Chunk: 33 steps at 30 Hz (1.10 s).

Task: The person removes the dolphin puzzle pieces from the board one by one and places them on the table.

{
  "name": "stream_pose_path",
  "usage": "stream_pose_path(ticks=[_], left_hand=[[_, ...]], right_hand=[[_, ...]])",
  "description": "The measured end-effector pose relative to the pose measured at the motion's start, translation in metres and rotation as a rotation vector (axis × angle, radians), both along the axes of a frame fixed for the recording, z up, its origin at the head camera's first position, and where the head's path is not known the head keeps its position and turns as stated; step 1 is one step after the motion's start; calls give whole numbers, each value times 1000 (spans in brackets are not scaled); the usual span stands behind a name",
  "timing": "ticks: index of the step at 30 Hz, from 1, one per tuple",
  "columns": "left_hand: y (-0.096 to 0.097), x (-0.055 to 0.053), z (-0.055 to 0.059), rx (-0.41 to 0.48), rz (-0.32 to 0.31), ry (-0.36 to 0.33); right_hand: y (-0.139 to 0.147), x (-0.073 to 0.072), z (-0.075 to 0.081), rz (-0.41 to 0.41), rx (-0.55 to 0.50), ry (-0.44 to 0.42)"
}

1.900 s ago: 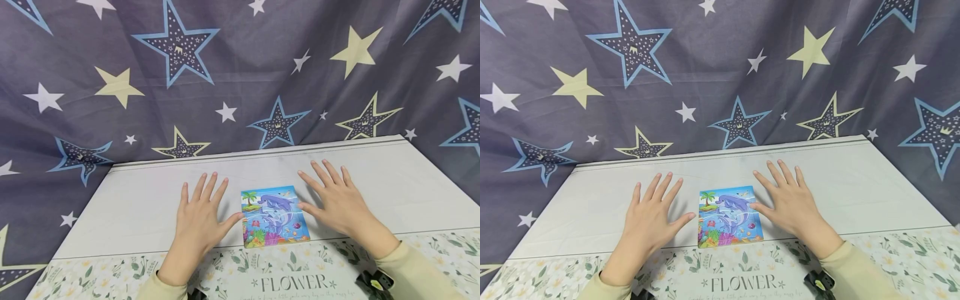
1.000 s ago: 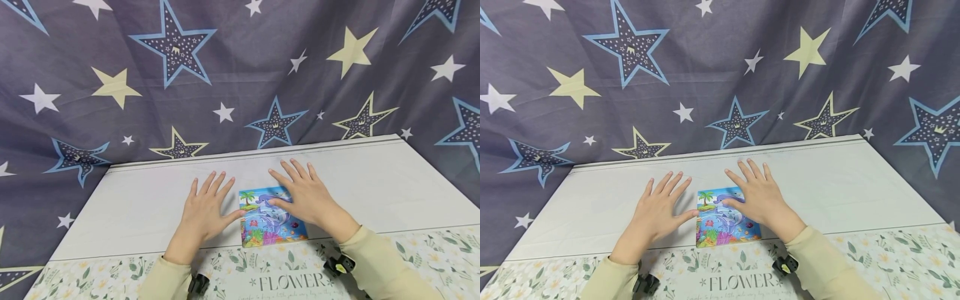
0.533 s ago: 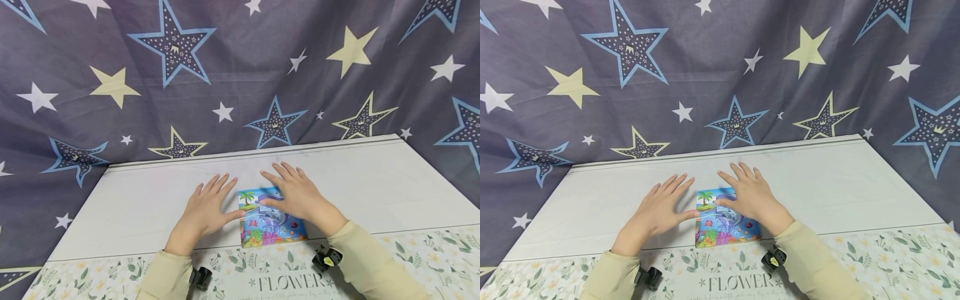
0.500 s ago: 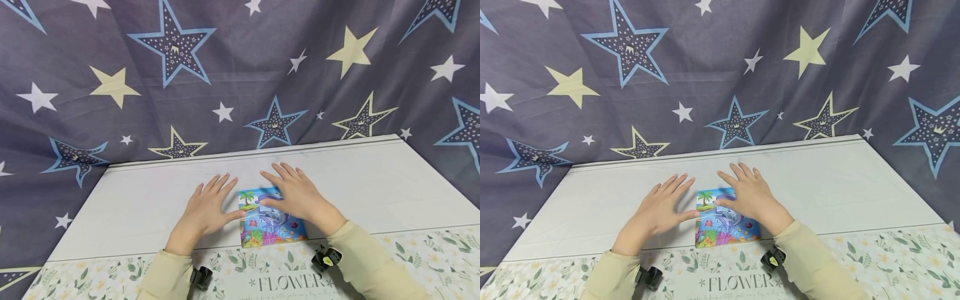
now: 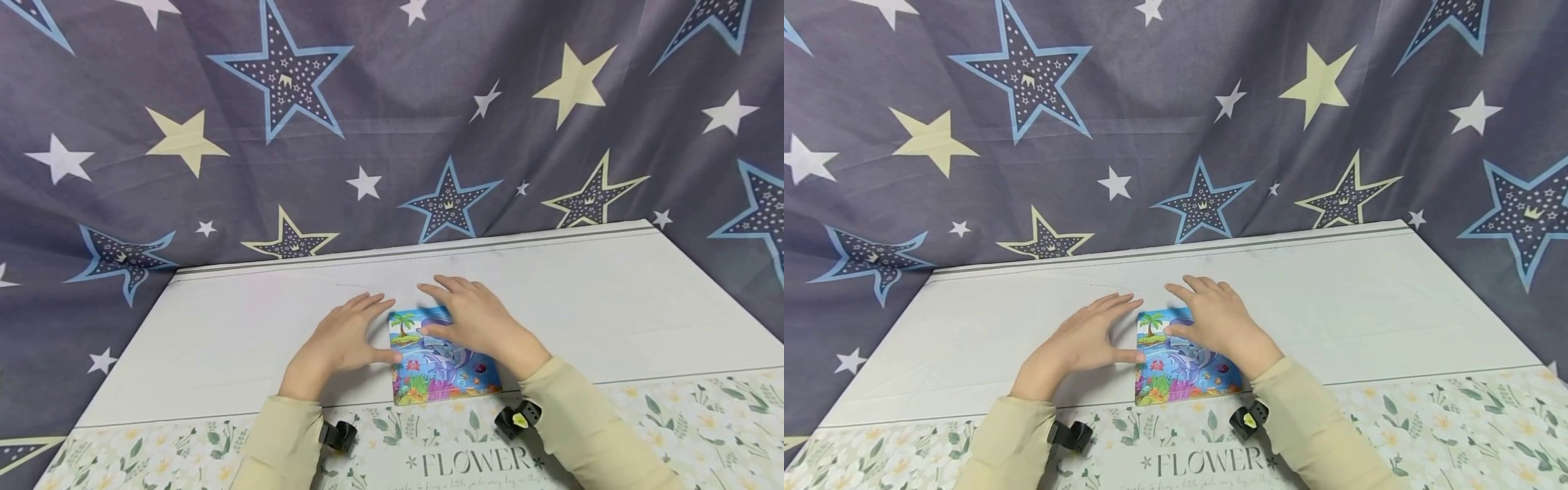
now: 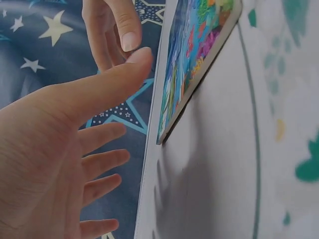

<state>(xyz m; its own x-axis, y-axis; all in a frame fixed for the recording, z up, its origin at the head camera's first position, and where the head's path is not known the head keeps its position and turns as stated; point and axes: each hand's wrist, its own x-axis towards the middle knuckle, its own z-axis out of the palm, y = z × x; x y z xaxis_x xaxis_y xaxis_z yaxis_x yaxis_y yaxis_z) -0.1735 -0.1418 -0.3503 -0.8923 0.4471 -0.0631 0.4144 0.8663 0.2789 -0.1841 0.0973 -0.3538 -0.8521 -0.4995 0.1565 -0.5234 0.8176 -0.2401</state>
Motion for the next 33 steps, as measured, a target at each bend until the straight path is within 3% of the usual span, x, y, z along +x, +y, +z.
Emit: stream_pose_path(ticks=[11,26,33], left_hand=[[-3,-2,-6,33,32,-90],[0,-2,-10,19,62,-136],[1,-2,-12,41,38,-148]], right_hand=[[-9,-7,-3,82,-85,14],[-24,-8,-5,18,-186,-259],[-28,-9,-9,18,-168,-274]])
